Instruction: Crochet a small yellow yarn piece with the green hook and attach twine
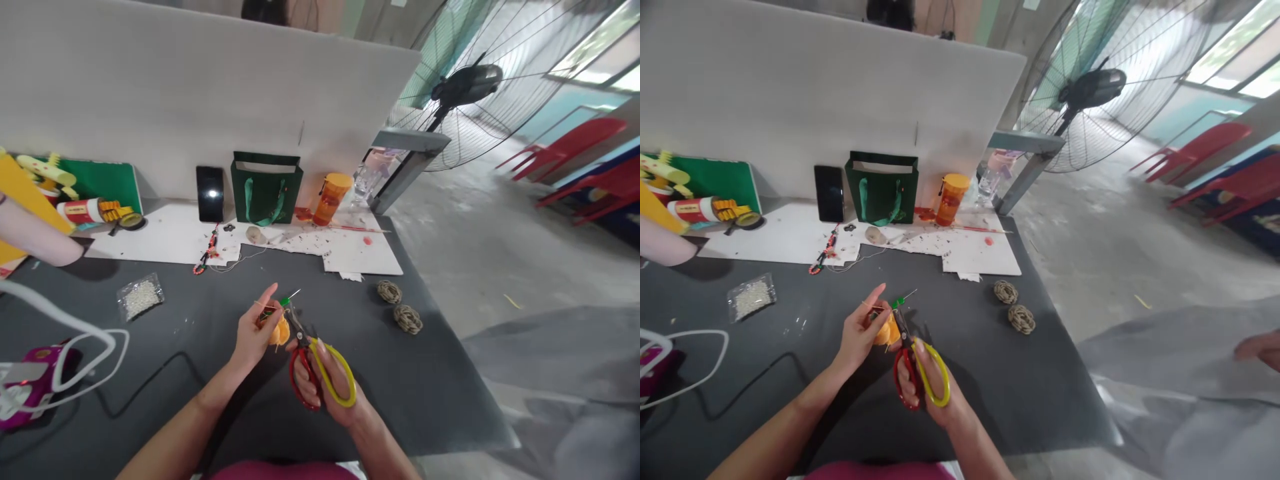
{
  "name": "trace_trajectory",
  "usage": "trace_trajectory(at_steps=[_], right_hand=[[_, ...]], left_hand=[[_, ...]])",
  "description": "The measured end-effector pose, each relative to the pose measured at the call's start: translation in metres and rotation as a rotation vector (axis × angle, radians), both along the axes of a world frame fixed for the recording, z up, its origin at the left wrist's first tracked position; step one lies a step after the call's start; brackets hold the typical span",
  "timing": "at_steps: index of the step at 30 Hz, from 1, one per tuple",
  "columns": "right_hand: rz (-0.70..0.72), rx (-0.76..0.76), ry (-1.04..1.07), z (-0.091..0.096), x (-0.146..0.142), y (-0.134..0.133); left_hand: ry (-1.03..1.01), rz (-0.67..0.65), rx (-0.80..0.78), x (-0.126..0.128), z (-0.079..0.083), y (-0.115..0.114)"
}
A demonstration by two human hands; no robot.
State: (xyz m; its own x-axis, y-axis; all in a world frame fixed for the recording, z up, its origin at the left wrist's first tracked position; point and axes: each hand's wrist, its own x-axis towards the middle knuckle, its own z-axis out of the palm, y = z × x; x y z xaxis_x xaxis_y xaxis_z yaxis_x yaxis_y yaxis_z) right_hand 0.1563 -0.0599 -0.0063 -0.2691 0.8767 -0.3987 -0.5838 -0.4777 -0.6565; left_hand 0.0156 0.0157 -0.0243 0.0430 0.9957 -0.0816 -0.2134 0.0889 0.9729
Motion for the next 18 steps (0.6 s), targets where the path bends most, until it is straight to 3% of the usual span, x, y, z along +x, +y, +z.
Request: trace_trajectory(at_steps=[9, 16, 18], right_hand=[[-0.056, -0.076, -0.005, -0.009, -0.01, 0.011], [-0.05, -0.018, -0.077, -0.007, -0.011, 0.012], [-0.055, 0.035, -0.204, -0.003, -0.008, 0.015]], left_hand=[[0.188, -0.094, 0.091, -0.003, -0.006, -0.004], [0.295, -0.114, 0.148, -0.006, -0.01, -0.001], [0.311, -0.12, 0.126, -0.007, -0.011, 0.0]])
